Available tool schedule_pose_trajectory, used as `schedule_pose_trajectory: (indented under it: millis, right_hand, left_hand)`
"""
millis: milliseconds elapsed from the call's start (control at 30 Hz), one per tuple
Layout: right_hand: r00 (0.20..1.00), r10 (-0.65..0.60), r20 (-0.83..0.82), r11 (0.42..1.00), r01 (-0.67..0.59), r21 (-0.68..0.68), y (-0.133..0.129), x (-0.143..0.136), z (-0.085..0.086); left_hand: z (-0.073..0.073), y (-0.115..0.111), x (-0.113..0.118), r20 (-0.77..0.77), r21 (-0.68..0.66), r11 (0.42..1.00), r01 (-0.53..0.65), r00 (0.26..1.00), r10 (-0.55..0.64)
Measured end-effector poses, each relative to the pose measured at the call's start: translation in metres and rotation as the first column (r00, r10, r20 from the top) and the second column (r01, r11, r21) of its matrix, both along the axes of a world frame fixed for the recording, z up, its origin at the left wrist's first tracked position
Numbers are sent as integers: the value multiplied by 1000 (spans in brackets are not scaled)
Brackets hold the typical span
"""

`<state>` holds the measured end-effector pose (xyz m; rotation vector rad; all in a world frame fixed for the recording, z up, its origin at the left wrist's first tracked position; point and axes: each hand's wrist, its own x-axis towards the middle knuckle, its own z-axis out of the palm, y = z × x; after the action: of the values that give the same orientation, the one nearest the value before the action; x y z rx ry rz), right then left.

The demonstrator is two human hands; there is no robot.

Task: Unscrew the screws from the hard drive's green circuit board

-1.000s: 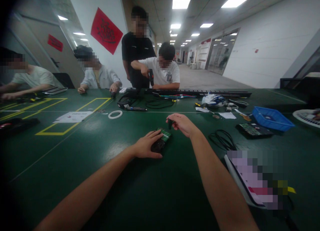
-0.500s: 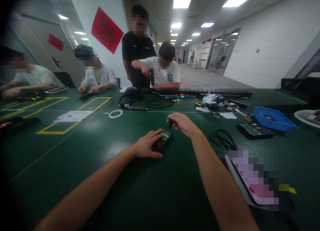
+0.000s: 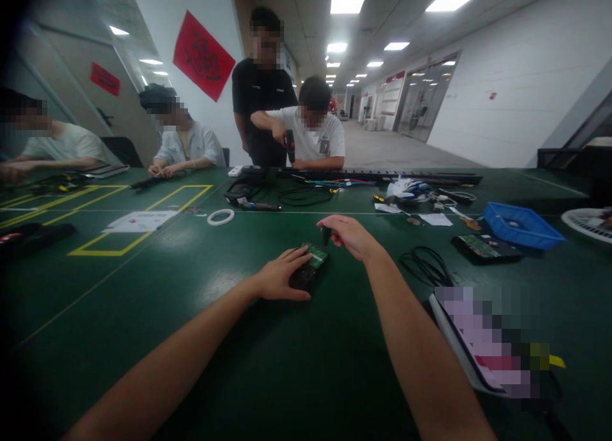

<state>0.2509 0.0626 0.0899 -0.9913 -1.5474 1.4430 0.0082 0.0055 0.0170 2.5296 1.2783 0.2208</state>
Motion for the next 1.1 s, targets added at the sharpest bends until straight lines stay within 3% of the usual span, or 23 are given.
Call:
schedule_pose_trajectory:
  millis: [1100]
  right_hand:
    - [1000,26,2,999,-26,-28,1,-1,-1]
  left_hand:
    - [-1,1,-1,-15,10,1000,7,1000,-7]
